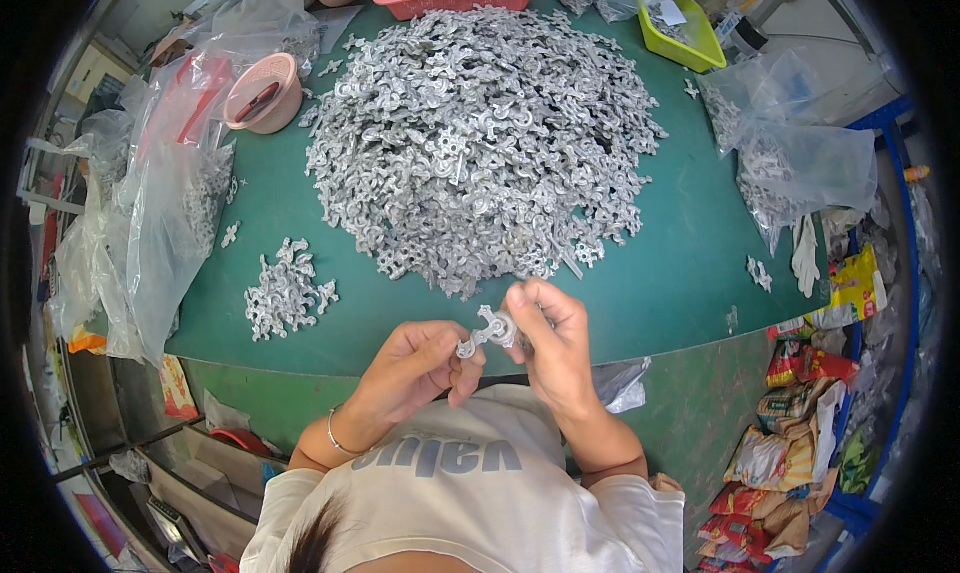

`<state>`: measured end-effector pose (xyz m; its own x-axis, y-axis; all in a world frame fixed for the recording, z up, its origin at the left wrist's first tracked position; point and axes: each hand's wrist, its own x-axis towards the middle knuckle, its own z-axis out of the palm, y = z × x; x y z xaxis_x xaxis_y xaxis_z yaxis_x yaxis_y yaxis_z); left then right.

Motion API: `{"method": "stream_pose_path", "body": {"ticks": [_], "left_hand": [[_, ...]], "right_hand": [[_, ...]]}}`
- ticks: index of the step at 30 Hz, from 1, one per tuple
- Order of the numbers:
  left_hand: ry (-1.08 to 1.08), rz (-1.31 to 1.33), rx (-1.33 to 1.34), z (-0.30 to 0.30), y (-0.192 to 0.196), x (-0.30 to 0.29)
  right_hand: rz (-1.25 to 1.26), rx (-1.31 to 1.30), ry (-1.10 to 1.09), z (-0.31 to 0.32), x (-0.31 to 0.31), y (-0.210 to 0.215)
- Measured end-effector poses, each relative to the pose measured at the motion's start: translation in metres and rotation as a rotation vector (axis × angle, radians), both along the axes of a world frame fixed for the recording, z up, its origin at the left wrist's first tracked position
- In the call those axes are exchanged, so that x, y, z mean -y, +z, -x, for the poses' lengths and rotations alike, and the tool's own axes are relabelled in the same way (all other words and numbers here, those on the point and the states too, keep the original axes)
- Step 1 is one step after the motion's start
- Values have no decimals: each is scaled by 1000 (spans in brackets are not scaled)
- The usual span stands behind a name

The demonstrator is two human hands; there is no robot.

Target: The person picks up and joins together small metal components by hand at a workbench.

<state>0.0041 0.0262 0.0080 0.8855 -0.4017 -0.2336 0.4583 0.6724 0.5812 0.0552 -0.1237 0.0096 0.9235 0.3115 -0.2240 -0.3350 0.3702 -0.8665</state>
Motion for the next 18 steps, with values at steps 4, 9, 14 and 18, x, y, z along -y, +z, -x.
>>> {"method": "stream_pose_path", "body": {"ticks": [4, 9, 14, 18], "left_hand": [[6, -1, 31, 1, 0, 0], [-57, 13, 46, 2, 5, -1], [-80, 4, 38, 4, 10, -1], [-113, -9, 78, 4, 12, -3]], "right_hand": [[-12, 65, -3, 2, 0, 1], [-35, 97, 13, 4, 0, 1], [-80, 112, 27, 5, -1, 2], [-94, 103, 39, 6, -1, 5]]}}
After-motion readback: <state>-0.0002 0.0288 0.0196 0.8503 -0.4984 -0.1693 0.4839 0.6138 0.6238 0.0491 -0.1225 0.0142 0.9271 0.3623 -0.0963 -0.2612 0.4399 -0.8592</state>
